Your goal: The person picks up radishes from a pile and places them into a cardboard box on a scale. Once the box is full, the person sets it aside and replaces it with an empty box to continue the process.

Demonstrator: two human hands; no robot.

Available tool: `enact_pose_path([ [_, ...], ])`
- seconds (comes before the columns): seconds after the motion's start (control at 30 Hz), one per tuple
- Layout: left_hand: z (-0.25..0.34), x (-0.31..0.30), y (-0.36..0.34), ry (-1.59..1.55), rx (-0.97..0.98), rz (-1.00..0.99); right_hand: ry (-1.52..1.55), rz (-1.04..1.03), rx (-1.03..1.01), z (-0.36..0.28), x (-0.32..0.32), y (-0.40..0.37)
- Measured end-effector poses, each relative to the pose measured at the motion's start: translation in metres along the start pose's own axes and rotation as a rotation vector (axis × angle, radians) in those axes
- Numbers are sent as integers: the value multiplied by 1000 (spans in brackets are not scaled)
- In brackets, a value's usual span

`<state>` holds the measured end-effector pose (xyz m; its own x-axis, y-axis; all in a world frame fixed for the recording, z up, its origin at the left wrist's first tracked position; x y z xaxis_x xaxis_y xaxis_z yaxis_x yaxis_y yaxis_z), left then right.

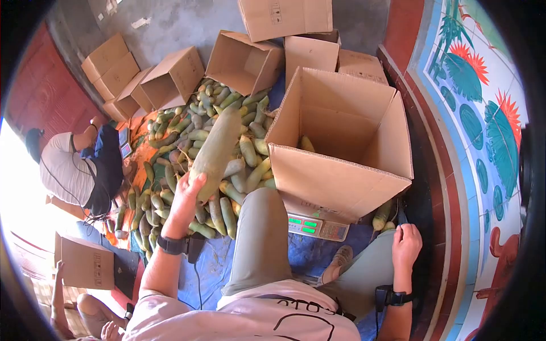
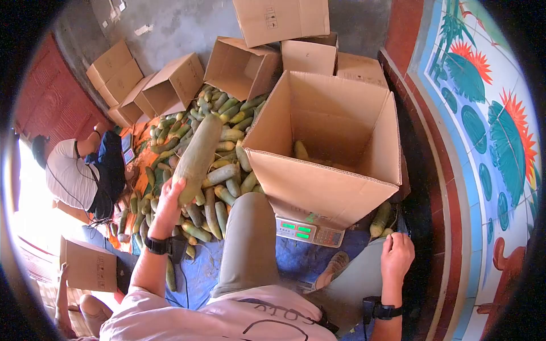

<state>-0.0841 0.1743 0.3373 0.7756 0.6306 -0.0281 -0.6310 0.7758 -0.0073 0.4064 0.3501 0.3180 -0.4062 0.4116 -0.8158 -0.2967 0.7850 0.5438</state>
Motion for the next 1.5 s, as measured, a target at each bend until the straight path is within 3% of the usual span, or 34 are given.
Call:
enact_pose_path([
  [0.27,77,94,27,236,209,-154,15,0,28,6,-3,-3],
  [0.33,105,116,26,591,444,-100,13,0,30,7,-4,-4],
  [0.53,131,183,35,812,742,-211,28,24,15,10,-5,-6],
  [0.73,121,211,60,1059,535,-332,27,26,27,16,-1,-9],
  [1.07,86,250,75,1144,586,-455,37,19,1,13,0,-8],
  [1.17,70,256,79,1159,429,-537,46,12,7,11,0,-7],
  [1.27,47,262,92,1125,403,-631,45,13,9,12,-1,-6],
  [1.37,62,265,81,931,538,-687,42,18,-4,10,-1,-6],
  [1.43,58,259,79,743,281,-714,38,17,-13,8,-1,-5],
  [1.5,63,255,78,697,365,-633,8,-19,12,11,2,-5],
])
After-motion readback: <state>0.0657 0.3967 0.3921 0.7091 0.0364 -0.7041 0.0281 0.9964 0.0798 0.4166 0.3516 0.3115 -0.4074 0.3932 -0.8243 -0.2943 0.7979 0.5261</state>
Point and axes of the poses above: each hand's wrist, its own y-axis towards the middle knuckle, its own x-axis out of the palm, z = x × y, the point moved 10 cm from there along y, towards the middle knuckle, and after that the axes turned 1 degree about -y, right-handed, at the moved point
